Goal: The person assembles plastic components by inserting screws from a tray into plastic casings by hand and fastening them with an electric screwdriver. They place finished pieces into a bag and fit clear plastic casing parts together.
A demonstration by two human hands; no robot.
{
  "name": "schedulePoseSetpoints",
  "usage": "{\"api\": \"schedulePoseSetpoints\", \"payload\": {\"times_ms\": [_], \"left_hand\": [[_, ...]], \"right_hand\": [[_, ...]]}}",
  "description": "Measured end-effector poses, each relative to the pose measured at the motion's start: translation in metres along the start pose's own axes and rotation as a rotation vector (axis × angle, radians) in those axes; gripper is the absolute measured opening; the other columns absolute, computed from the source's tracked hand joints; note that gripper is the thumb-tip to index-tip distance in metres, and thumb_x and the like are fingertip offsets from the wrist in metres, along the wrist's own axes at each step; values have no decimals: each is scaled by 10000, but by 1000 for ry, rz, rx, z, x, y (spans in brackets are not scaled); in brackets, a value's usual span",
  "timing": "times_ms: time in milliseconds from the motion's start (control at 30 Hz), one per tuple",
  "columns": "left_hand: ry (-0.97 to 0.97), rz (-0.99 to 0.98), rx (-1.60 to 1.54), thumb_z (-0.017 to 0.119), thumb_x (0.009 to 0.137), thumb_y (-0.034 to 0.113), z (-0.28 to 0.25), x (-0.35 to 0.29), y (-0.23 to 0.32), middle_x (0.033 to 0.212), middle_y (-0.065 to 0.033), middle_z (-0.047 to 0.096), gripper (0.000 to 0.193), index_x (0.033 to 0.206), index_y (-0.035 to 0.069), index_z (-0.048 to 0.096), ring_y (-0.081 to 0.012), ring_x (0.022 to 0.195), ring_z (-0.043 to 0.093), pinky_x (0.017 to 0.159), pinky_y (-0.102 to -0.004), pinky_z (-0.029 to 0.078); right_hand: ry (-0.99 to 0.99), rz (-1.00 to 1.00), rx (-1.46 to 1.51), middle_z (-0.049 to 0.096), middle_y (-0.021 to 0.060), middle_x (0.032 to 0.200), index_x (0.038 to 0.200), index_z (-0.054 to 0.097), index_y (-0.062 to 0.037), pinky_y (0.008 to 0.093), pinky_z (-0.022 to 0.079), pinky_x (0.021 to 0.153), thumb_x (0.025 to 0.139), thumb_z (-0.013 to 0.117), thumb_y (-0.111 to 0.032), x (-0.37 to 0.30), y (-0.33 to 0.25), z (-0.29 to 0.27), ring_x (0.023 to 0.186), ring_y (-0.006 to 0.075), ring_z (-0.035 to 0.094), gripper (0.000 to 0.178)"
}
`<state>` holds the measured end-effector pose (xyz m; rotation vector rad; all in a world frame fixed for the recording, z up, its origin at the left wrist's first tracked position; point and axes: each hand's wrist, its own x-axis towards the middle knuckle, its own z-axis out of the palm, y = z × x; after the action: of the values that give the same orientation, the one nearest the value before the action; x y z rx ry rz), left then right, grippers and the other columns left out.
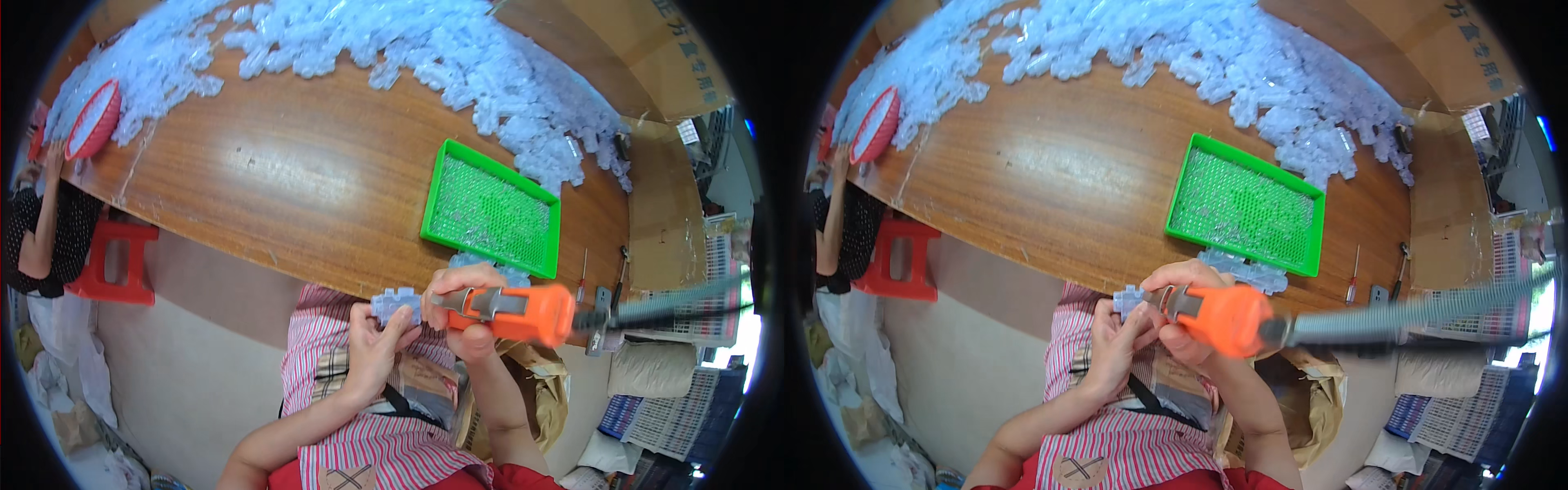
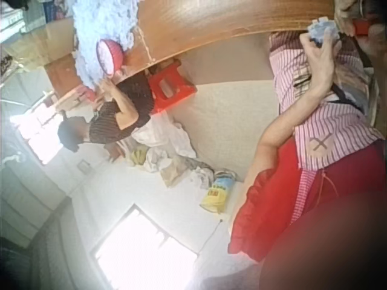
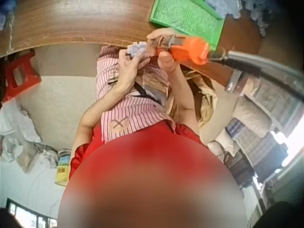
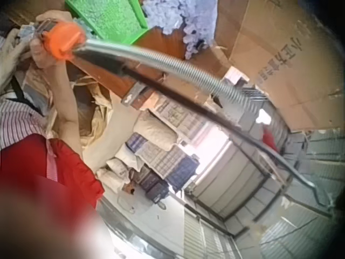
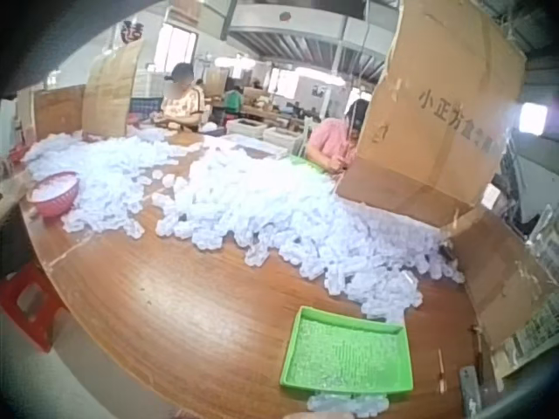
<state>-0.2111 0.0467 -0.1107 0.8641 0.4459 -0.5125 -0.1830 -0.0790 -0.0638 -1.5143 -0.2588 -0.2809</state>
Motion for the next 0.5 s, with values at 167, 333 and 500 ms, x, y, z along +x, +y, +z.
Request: {"api": "schedulePoseSetpoints", "payload": {"times_ms": [167,333,500], "left_hand": [[-64,22,222,631,880,111,-9,-5,30,1039,-113,568,339,1055,31,351,-153,853,627,709,-278,570],[-79,388,839,693,836,154,-19,39,95,815,-103,638,411,1095,-10,419,-142,718,609,626,-247,486],[1,589,1479,699,810,231,-16,74,138,951,-191,586,451,1097,-44,485,-295,851,567,750,-377,463]], "right_hand": [[200,-141,249,446,18,541,965,459,1,267,412,400,855,463,-643,25,-44,-20,460,132,455,654],[396,-194,88,422,12,532,961,465,-21,247,384,392,876,466,-599,33,-52,-63,432,110,416,584],[504,-178,44,422,22,533,963,465,-13,248,380,394,872,492,-584,20,-47,-73,435,102,418,578]]}}
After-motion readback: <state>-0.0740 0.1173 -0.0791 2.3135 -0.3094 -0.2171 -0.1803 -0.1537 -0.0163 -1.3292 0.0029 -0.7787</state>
